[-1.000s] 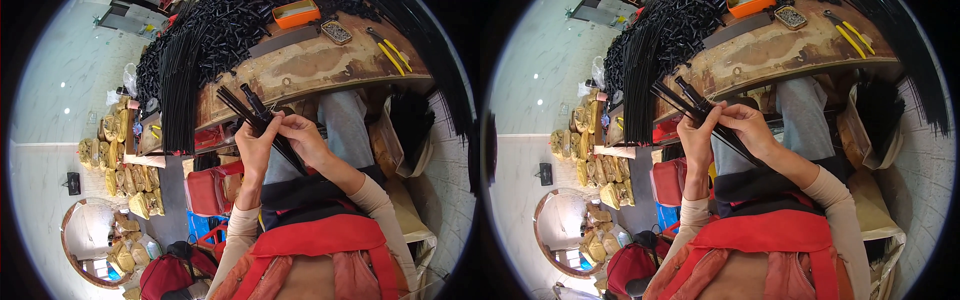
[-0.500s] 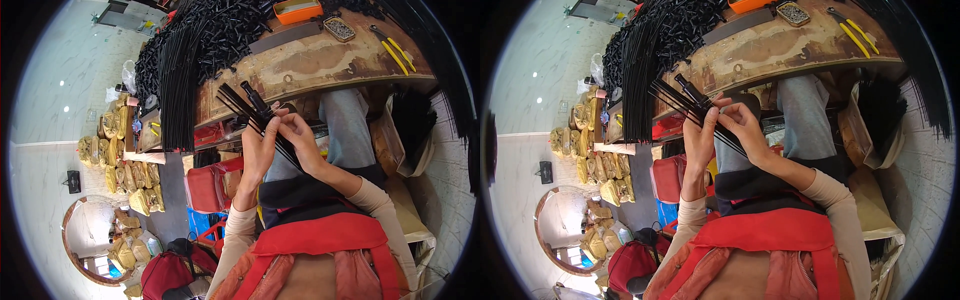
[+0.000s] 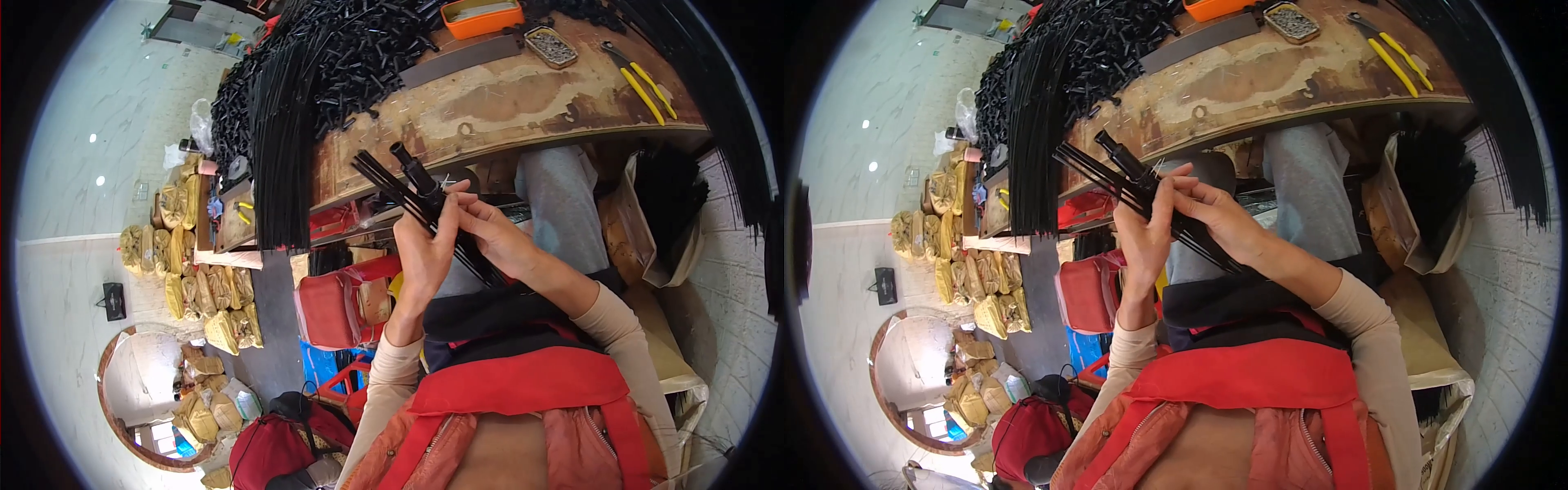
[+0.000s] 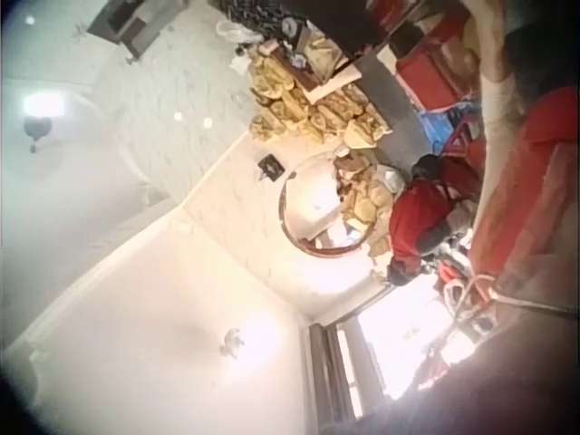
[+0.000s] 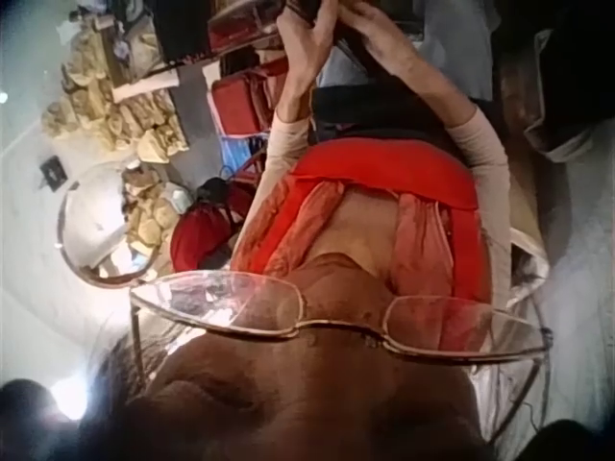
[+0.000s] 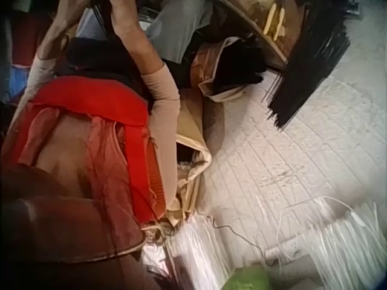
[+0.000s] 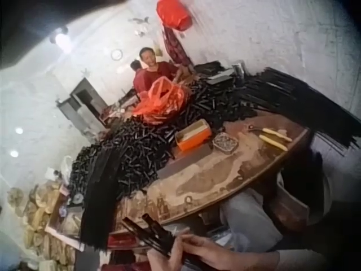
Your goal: Attaching plastic components to bundles of rods and trimming the ends using pliers.
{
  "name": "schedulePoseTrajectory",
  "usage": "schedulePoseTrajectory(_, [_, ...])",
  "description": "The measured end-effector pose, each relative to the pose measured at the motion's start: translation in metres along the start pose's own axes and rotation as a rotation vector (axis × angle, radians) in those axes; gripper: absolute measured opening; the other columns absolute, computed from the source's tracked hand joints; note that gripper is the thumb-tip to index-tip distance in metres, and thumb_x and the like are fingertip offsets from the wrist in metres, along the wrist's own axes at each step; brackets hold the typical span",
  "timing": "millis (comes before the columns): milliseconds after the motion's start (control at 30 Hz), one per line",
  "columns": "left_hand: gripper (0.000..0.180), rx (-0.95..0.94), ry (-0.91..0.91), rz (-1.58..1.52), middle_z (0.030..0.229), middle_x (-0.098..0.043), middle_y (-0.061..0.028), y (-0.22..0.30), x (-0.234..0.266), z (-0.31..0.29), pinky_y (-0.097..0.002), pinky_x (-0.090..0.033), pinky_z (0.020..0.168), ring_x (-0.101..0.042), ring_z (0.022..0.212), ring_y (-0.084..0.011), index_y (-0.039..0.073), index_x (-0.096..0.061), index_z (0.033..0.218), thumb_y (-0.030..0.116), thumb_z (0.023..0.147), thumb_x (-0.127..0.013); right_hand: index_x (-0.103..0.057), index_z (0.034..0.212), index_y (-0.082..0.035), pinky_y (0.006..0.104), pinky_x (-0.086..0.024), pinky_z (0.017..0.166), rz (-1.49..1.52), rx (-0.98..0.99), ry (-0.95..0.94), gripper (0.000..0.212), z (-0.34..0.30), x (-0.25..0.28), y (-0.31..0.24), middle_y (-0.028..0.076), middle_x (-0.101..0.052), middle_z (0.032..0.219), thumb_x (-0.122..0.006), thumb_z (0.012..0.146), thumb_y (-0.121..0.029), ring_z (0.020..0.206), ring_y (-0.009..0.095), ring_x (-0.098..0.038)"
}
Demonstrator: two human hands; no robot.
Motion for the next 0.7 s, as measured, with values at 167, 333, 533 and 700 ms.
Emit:
schedulePoseTrajectory(167, [0.023,0.037,-0.221,-0.095,0.102,-0.069,-0.0152,0.002,-0.015,0.018,-0.0342,-0.047,0.093,-0.064,0.104,-0.0240,-0.006,-0.067,0.095,0.005,0.097,-0.047,-0.058,0.125,-0.003,0.0291,-0.042,0.098,-0.582,0.099,0.213,0.032,-0.030,0.008,-0.021,0.010,-0.061,0.118,-0.054,0.099,-0.020,0.113,0.015,-0.053])
schedulePoseTrajectory(333, [0.020,0.120,-0.313,-0.369,0.080,-0.064,-0.0141,-0.011,-0.033,0.012,-0.0401,-0.052,0.082,-0.065,0.081,-0.0255,-0.002,-0.056,0.089,0.015,0.097,-0.049,-0.062,0.112,-0.003,0.0449,-0.042,0.098,-1.987,0.767,0.327,0.033,-0.068,0.035,-0.157,0.015,-0.056,0.116,-0.066,0.081,-0.009,0.111,0.036,-0.052])
schedulePoseTrajectory(533, [0.029,0.252,-0.524,-0.732,0.065,-0.043,-0.0019,-0.025,-0.084,0.013,-0.0275,-0.039,0.054,-0.042,0.056,-0.0117,0.003,-0.048,0.105,0.026,0.093,-0.062,-0.057,0.115,0.001,0.0434,-0.041,0.090,-2.369,0.591,0.957,0.044,-0.059,0.129,-0.295,0.018,-0.053,0.110,-0.070,0.081,-0.024,0.103,0.035,-0.050])
schedulePoseTrajectory(700, [0.043,0.273,-0.519,-0.735,0.066,-0.041,0.0010,-0.017,-0.090,0.021,-0.0251,-0.034,0.052,-0.038,0.055,-0.0085,0.004,-0.045,0.114,0.032,0.090,-0.068,-0.055,0.119,0.001,0.0336,-0.043,0.087,-1.844,0.696,0.848,0.037,-0.059,0.143,-0.302,0.010,-0.057,0.096,-0.060,0.093,-0.023,0.094,0.022,-0.056])
Point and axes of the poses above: each hand's wrist, its own z-axis towards the middle knuckle, its own x-axis out of the back of the hand, y = z × x, the point moved 5 cm from there along z, towards the middle knuckle
